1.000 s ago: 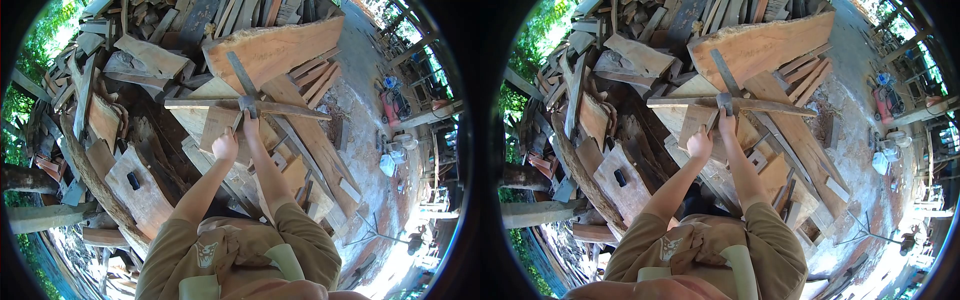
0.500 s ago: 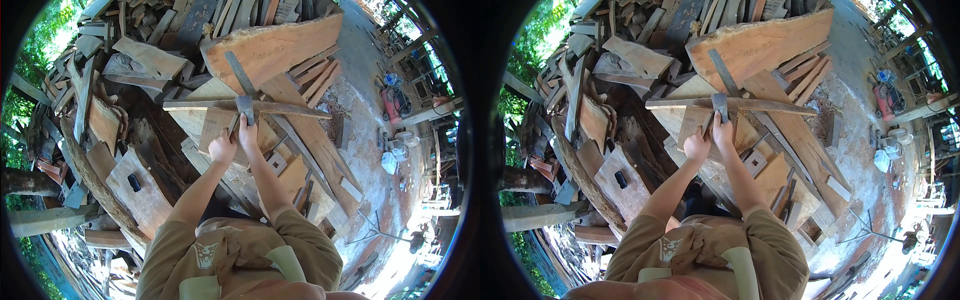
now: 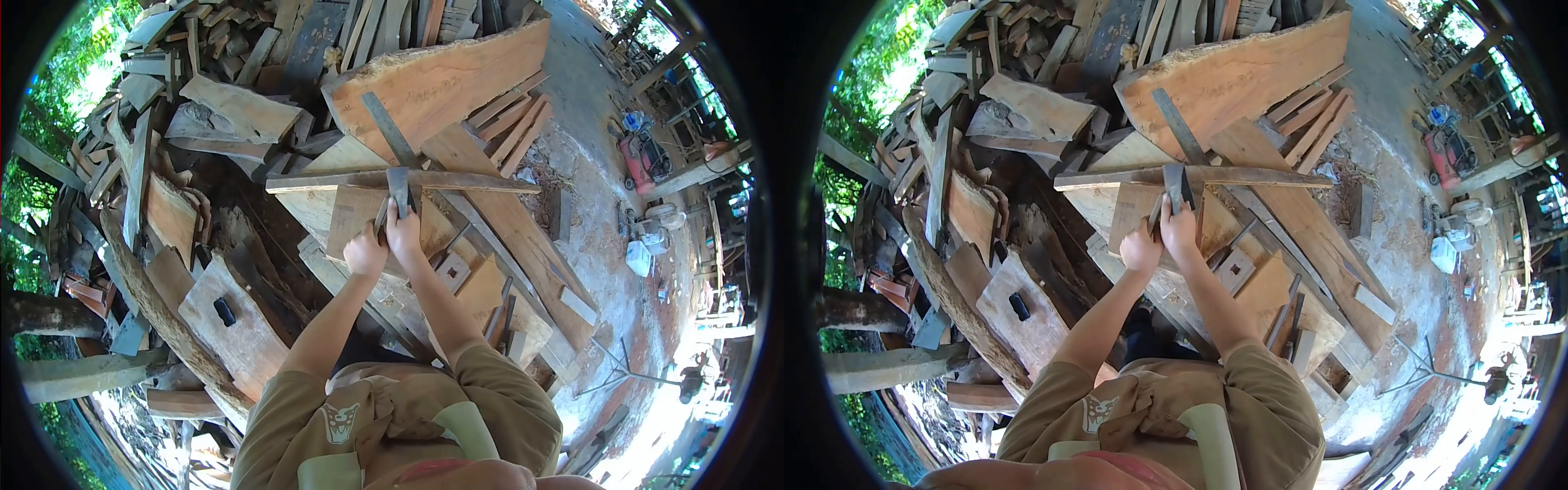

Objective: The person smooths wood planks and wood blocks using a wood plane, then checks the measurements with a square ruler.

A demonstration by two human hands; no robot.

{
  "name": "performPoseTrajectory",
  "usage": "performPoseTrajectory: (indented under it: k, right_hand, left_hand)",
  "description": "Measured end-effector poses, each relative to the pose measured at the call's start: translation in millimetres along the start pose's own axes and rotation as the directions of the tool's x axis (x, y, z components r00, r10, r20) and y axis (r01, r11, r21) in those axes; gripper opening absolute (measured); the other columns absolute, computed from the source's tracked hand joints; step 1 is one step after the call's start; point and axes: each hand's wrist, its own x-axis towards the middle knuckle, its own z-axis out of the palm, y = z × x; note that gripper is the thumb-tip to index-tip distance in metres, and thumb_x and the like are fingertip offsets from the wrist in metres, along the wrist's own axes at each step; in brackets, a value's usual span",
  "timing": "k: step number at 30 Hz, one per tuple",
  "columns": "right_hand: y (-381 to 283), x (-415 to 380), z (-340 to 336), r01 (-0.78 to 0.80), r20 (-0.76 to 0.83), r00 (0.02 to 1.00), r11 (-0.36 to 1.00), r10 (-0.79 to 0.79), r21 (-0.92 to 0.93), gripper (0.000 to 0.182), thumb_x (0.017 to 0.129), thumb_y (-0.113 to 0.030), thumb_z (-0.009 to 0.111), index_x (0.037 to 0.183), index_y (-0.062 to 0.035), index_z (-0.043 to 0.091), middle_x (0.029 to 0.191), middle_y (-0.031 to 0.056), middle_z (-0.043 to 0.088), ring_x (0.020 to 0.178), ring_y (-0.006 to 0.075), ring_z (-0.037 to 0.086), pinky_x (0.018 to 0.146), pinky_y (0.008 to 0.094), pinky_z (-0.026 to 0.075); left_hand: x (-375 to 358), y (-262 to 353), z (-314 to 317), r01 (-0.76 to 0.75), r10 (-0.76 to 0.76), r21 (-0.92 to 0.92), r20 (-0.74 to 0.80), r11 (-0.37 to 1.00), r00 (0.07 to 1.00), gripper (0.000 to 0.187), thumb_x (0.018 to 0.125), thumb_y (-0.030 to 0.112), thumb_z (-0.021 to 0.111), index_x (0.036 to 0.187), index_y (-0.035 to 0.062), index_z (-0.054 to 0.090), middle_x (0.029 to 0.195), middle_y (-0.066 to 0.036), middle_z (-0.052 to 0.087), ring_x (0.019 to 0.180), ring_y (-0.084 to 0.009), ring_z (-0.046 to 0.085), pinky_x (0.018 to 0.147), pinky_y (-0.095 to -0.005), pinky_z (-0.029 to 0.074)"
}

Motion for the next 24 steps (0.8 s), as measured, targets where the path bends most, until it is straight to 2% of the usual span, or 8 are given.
performPoseTrajectory:
  k: [2,8,10,13,16,20,22,24]
  right_hand:
    - [-2,-6,-6,0.147,-0.012,0.989,0.983,-0.146,0.111,0.038,0.088,-0.033,0.043,0.086,0.0025,0.056,0.083,0.0262,0.056,0.078,0.0422,0.054,0.067,0.0411,0.045]
    - [15,-3,-10,0.017,0.048,0.999,0.983,-0.026,0.182,0.038,0.087,-0.033,0.044,0.084,0.0023,0.056,0.077,0.0239,0.057,0.076,0.0418,0.055,0.067,0.0413,0.044]
    - [28,8,-2,-0.119,0.085,0.99,0.992,0.115,0.045,0.041,0.087,-0.036,0.044,0.08,0.0021,0.057,0.071,0.0233,0.057,0.074,0.042,0.055,0.065,0.042,0.043]
    - [42,20,5,-0.218,0.105,0.972,0.975,0.211,0.053,0.048,0.086,-0.043,0.042,0.079,0.0016,0.058,0.069,0.0243,0.057,0.072,0.0426,0.055,0.065,0.0423,0.043]
    - [55,20,5,-0.114,0.079,0.989,0.985,0.125,-0.133,0.054,0.086,-0.048,0.038,0.081,0.0019,0.058,0.072,0.0256,0.058,0.075,0.0428,0.055,0.066,0.0431,0.043]
    - [57,19,-3,-0.166,0.171,0.97,0.985,0.172,-0.047,0.057,0.085,-0.051,0.036,0.083,0.0017,0.059,0.075,0.0266,0.058,0.078,0.0432,0.055,0.068,0.0444,0.043]
    - [54,19,-4,-0.077,0.17,0.98,0.983,0.105,-0.167,0.058,0.085,-0.052,0.037,0.082,0.0017,0.06,0.075,0.0271,0.057,0.08,0.0435,0.054,0.07,0.0453,0.043]
    - [52,17,-6,-0.049,0.172,0.982,0.988,0.075,-0.15,0.059,0.084,-0.052,0.037,0.082,0.0019,0.06,0.075,0.0274,0.057,0.08,0.0437,0.054,0.07,0.0455,0.043]
  left_hand:
    - [-1,0,0,-0.018,0.018,-0.022,-0.009,1.0,1.0,0.02,0.077,0.021,0.052,0.093,0.0094,0.058,0.06,-0.016,0.06,0.054,-0.0324,0.06,0.049,-0.0417,0.048]
    - [-4,1,7,-0.041,0.04,-0.027,-0.017,0.999,0.999,0.019,0.079,0.023,0.053,0.094,0.011,0.056,0.06,-0.016,0.059,0.053,-0.0339,0.058,0.049,-0.0436,0.047]
    - [-5,4,5,-0.043,0.043,-0.01,0.002,0.999,0.999,0.02,0.08,0.023,0.052,0.095,0.0105,0.055,0.06,-0.016,0.059,0.053,-0.0336,0.059,0.049,-0.0434,0.047]
    - [-5,6,4,-0.037,0.036,0.05,0.024,0.998,0.999,0.022,0.081,0.025,0.052,0.095,0.0089,0.054,0.06,-0.016,0.059,0.053,-0.033,0.059,0.048,-0.0432,0.048]
    - [-6,5,8,-0.076,0.076,0.059,0.005,0.995,0.997,0.024,0.081,0.028,0.052,0.095,0.0081,0.054,0.06,-0.016,0.06,0.054,-0.0325,0.06,0.049,-0.043,0.048]
    - [5,6,-9,0.023,-0.031,0.095,0.078,0.995,0.996,0.028,0.081,0.03,0.053,0.095,0.0061,0.054,0.063,-0.018,0.059,0.058,-0.0343,0.06,0.051,-0.0434,0.048]
    - [16,-2,-17,0.078,-0.092,0.107,0.127,0.991,0.988,0.03,0.08,0.031,0.054,0.095,0.0049,0.054,0.066,-0.02,0.06,0.062,-0.0346,0.061,0.054,-0.043,0.049]
    - [28,-32,-14,0.12,-0.105,-0.213,0.079,0.97,0.991,0.032,0.077,0.029,0.058,0.092,0.0011,0.056,0.077,-0.021,0.061,0.072,-0.0351,0.061,0.06,-0.0407,0.049]
